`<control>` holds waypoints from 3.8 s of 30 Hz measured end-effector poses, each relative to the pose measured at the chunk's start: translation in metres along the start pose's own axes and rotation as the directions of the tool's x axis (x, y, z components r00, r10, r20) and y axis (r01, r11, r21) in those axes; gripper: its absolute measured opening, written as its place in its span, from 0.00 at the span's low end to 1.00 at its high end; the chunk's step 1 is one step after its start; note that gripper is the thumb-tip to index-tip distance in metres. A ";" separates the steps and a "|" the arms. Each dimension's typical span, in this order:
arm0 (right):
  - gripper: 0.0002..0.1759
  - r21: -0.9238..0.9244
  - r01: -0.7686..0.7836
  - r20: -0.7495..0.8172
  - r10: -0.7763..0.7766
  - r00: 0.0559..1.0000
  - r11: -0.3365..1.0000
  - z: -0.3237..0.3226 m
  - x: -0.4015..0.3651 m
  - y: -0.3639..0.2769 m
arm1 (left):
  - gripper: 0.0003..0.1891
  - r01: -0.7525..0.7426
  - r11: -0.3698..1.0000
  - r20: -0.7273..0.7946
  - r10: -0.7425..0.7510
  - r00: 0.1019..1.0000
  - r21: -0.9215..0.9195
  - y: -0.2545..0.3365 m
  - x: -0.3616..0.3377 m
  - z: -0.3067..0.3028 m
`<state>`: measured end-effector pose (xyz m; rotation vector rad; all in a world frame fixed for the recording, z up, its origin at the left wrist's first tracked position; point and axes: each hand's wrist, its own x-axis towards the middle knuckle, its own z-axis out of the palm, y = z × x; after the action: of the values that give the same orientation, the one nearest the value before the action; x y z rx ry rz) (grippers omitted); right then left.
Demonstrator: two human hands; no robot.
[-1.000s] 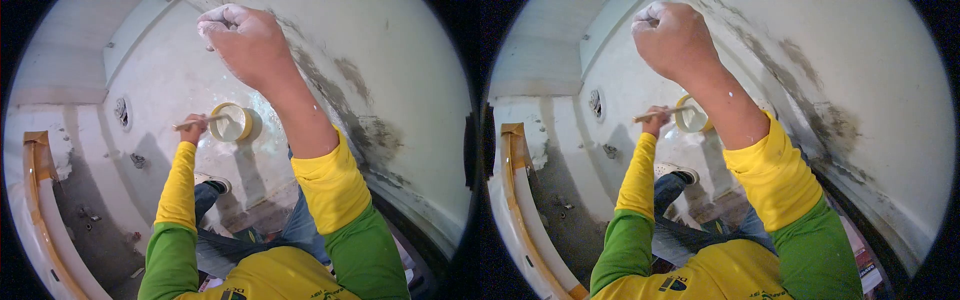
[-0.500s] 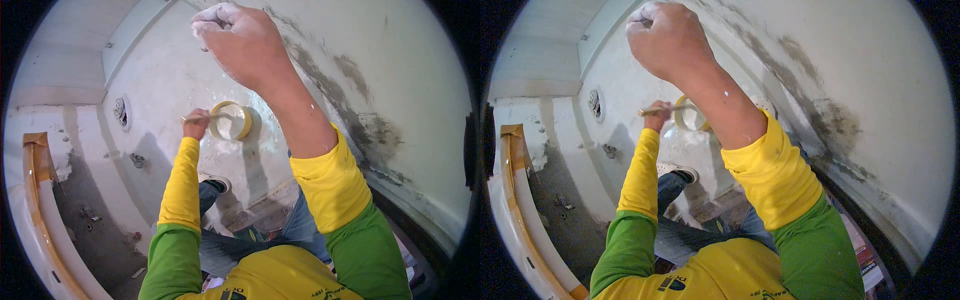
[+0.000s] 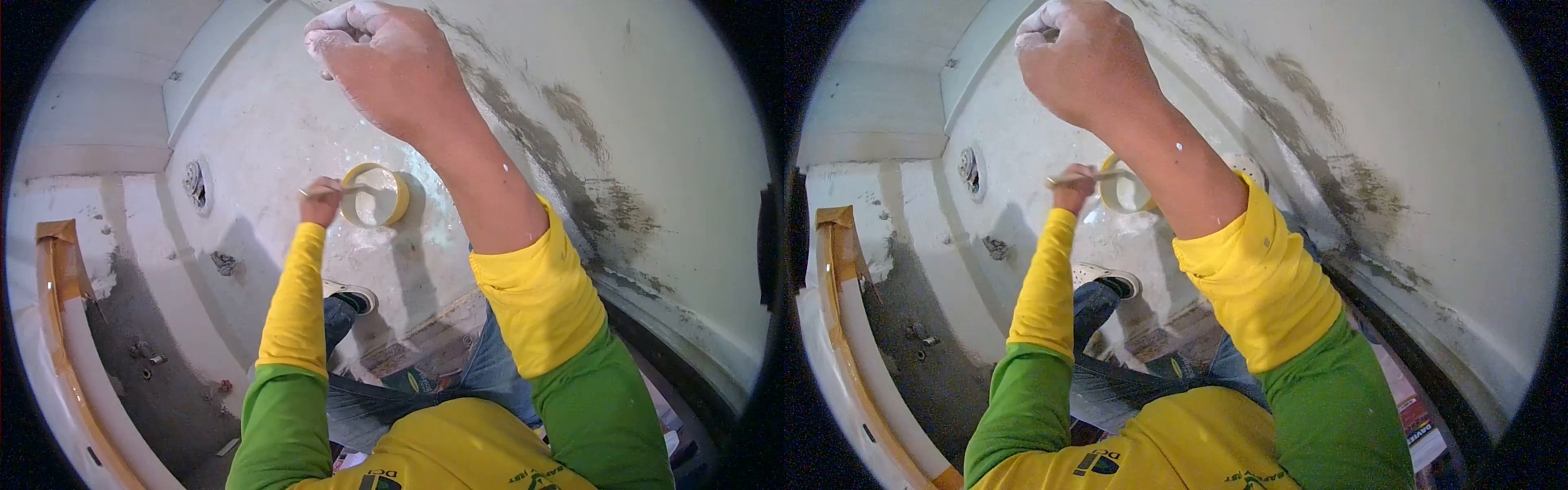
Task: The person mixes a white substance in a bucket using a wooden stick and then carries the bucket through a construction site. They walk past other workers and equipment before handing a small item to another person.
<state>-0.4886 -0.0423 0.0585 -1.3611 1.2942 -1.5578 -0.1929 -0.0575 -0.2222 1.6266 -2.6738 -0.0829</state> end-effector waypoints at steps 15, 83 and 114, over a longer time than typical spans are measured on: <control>0.18 -0.044 0.074 -0.010 -0.075 0.997 0.996 -0.005 -0.013 -0.016 | 0.03 0.521 0.183 0.367 -0.521 0.771 -0.834 0.012 0.016 -0.026; 0.18 -0.027 0.060 -0.067 -0.062 0.996 0.998 0.006 0.006 0.010 | 0.06 0.321 0.794 0.318 -0.170 0.933 -0.516 0.016 0.019 0.011; 0.18 -0.011 -0.074 0.001 0.074 0.997 0.997 -0.005 0.002 -0.011 | 0.03 -0.028 0.820 -0.029 0.014 0.999 -0.571 0.051 0.012 -0.010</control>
<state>-0.4929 -0.0395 0.0699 -1.3057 1.3396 -1.5017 -0.2433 -0.0451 -0.2095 1.3767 -2.3069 -0.7805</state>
